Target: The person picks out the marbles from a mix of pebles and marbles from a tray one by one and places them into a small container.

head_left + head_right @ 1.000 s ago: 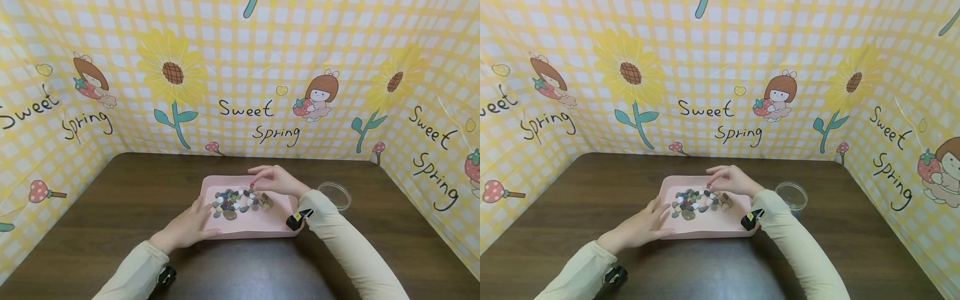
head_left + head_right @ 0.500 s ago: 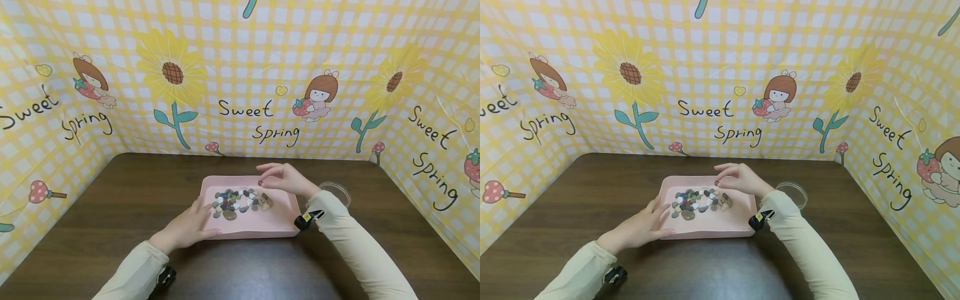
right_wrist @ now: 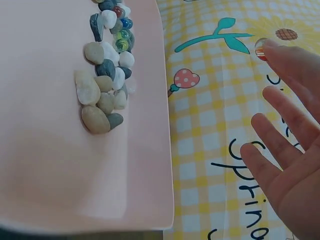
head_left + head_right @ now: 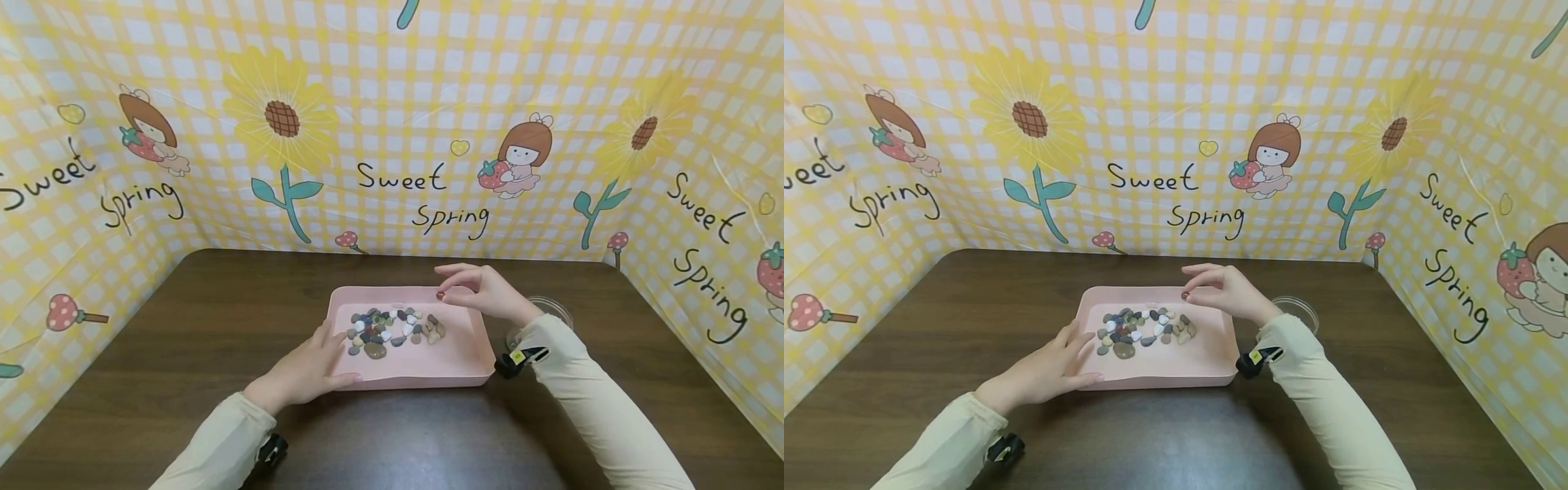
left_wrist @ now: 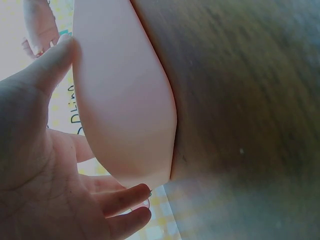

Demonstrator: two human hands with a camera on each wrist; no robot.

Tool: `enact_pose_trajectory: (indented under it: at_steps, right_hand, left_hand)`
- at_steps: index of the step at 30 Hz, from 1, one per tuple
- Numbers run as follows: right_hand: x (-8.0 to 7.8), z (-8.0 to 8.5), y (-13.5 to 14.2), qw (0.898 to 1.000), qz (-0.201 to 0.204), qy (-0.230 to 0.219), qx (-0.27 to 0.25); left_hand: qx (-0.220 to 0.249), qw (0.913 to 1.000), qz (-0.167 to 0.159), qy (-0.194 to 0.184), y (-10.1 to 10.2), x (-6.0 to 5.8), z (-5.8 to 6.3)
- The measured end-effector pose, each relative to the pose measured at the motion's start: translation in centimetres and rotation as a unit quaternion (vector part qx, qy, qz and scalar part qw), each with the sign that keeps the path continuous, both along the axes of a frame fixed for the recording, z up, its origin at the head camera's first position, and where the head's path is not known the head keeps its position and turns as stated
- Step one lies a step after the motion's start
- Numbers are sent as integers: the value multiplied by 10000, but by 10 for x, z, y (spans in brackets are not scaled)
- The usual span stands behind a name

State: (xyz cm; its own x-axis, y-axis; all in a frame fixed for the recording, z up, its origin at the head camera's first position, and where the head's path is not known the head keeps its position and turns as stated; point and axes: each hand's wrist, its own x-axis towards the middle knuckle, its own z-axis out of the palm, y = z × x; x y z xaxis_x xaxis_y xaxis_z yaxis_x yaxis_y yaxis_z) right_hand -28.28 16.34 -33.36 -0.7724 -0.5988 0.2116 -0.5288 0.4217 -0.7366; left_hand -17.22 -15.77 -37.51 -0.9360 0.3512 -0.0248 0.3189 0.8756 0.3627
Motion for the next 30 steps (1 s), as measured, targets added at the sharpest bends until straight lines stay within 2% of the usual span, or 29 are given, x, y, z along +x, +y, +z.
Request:
enact_pose_trajectory:
  at_steps: [16, 30]
  right_hand:
    - [11, 10, 24, 9989, -409, -186, -135]
    - [21, 4, 44, 9966, -719, -347, -209]
  left_hand:
    - [-48, 9998, 67, -186, 0, -1, 0]
    - [-46, 9998, 65, -163, 0, 0, -1]
